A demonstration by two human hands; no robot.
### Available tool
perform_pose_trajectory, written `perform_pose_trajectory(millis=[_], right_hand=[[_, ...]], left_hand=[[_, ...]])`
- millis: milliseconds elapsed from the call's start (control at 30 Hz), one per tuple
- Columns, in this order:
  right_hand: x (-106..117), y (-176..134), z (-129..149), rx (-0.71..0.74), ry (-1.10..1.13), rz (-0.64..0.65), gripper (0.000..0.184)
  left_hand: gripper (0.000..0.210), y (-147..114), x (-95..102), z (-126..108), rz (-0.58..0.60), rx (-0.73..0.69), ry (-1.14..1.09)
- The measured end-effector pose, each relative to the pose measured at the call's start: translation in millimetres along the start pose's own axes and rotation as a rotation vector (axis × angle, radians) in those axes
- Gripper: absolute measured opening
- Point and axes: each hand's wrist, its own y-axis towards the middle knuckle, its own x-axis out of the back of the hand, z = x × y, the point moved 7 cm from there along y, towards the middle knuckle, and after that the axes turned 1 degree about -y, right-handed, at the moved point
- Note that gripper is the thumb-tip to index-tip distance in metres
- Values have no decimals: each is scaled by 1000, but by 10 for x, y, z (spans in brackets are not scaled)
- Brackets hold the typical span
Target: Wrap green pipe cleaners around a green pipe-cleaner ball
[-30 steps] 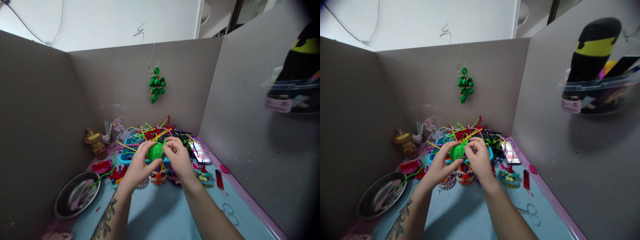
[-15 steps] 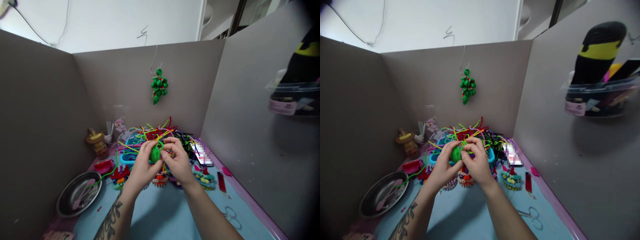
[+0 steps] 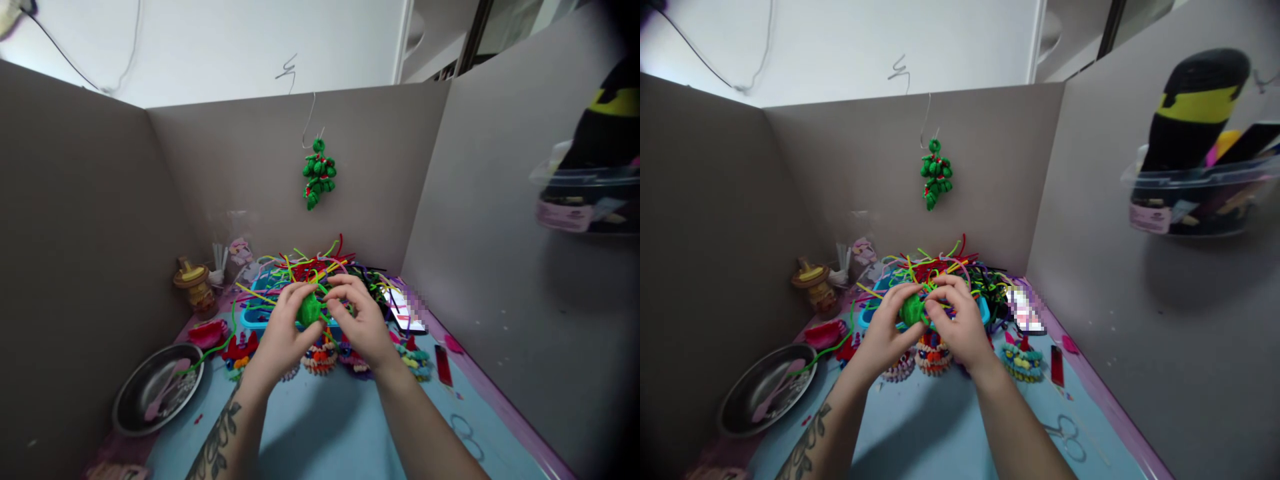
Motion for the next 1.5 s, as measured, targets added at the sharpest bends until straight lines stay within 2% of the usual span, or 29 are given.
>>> perform_pose_trajectory(millis=[133,267,400,567,1100,1500], right_hand=[[-53,13,-45,-136,-39,82,9],[-44,2,-53,-192,-66,91,7],[-43,-1,-44,-182,-50,119,4],[-50,5,-48,-194,-4,124,9],[-67,14,-92,-219,14,178,7],[-121,2,-167,-288,137,306,17]], left_hand=[[51,-24,-33,-25,24,-1,3],[52,-31,-49,-35,51,7,-6],[50,-25,-39,-80,73,-8,-23],[48,-20,-34,-129,103,-15,-39],[48,-22,-49,-131,152,-10,-43],[48,-35,-99,-125,211,-18,-41]])
